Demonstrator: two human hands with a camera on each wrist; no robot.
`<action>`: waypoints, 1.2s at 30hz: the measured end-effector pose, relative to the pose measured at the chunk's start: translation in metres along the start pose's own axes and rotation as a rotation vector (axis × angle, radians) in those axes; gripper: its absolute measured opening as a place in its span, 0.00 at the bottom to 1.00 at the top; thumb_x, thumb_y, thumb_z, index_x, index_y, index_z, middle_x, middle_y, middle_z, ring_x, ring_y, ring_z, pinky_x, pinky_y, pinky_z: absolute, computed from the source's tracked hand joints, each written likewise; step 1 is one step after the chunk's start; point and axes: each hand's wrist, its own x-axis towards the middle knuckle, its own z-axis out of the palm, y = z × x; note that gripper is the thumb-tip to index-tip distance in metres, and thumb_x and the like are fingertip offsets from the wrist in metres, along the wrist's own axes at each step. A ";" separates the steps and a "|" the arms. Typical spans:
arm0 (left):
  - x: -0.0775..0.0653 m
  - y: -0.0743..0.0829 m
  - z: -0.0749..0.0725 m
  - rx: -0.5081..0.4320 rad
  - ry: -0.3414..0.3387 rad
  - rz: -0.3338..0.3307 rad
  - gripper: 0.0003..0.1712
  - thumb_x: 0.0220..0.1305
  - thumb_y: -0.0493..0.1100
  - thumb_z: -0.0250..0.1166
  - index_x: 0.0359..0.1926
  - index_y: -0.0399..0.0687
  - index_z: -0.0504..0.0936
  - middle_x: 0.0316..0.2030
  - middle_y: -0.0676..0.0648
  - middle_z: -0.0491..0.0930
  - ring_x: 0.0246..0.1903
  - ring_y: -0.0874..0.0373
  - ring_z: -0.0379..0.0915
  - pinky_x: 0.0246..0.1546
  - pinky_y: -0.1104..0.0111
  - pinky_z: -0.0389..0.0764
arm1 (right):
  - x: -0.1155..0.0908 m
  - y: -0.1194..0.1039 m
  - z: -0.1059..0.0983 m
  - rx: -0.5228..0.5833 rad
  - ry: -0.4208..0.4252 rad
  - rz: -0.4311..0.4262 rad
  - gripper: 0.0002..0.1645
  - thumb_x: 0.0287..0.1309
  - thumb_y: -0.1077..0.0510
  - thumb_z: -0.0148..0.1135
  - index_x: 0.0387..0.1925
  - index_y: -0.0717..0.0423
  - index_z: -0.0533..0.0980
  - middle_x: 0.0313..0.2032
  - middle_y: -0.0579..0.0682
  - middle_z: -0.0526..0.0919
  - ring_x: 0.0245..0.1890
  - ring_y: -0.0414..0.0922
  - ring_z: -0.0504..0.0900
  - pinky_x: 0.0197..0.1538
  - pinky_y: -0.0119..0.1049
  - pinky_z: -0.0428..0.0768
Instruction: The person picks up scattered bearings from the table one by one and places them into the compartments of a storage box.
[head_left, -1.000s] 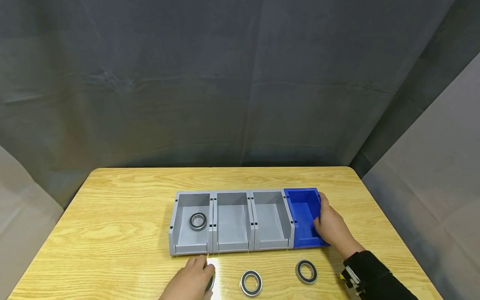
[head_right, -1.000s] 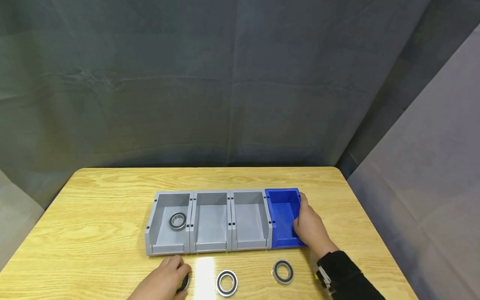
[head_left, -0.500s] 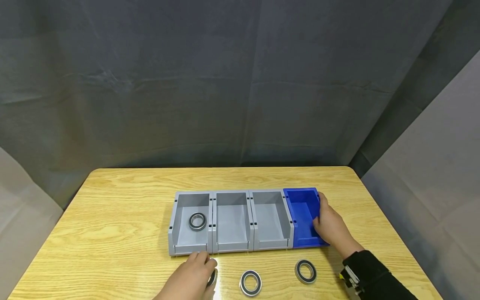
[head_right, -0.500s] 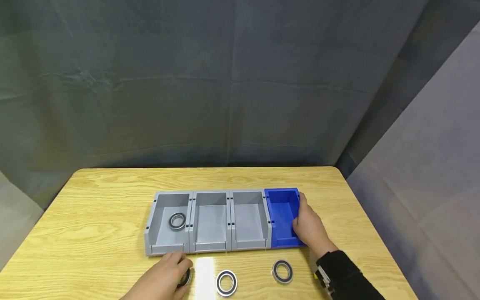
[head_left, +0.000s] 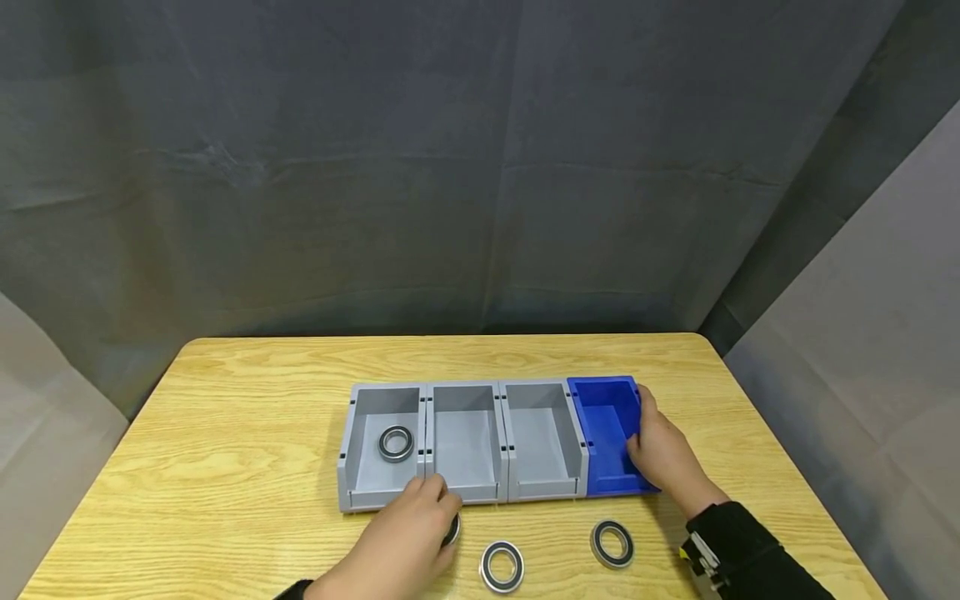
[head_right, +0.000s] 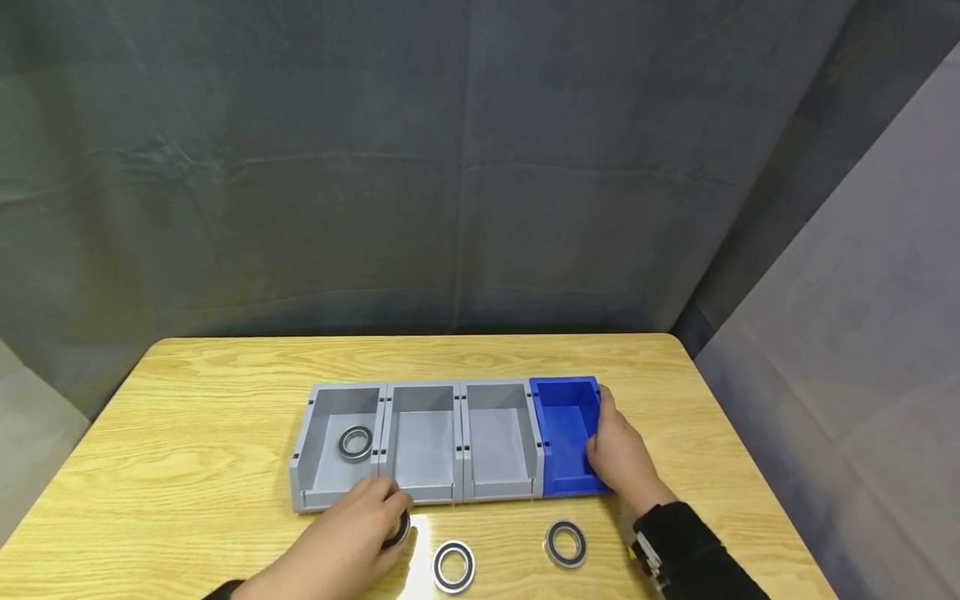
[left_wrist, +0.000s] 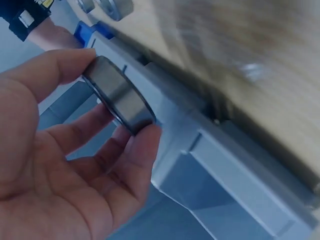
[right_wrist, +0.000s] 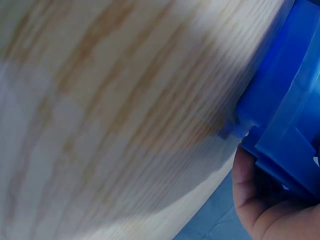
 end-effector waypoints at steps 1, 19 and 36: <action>0.003 0.002 -0.001 -0.001 0.008 0.004 0.14 0.53 0.44 0.74 0.38 0.43 0.81 0.32 0.52 0.69 0.33 0.58 0.66 0.33 0.66 0.75 | 0.000 0.000 0.000 0.000 0.002 -0.002 0.45 0.62 0.69 0.55 0.73 0.72 0.43 0.57 0.80 0.71 0.51 0.68 0.79 0.50 0.61 0.79; 0.056 -0.002 -0.005 0.034 0.018 -0.002 0.16 0.51 0.44 0.75 0.39 0.42 0.82 0.31 0.50 0.70 0.32 0.57 0.67 0.31 0.66 0.77 | 0.000 0.000 0.000 0.001 0.000 -0.006 0.45 0.61 0.69 0.55 0.73 0.73 0.43 0.58 0.79 0.71 0.53 0.68 0.79 0.52 0.61 0.78; 0.107 -0.022 0.009 0.048 -0.066 -0.059 0.22 0.54 0.42 0.74 0.49 0.39 0.83 0.40 0.43 0.76 0.42 0.49 0.74 0.40 0.60 0.82 | -0.002 0.003 0.002 0.000 0.022 -0.013 0.45 0.60 0.69 0.54 0.73 0.73 0.45 0.56 0.79 0.73 0.50 0.66 0.80 0.49 0.60 0.79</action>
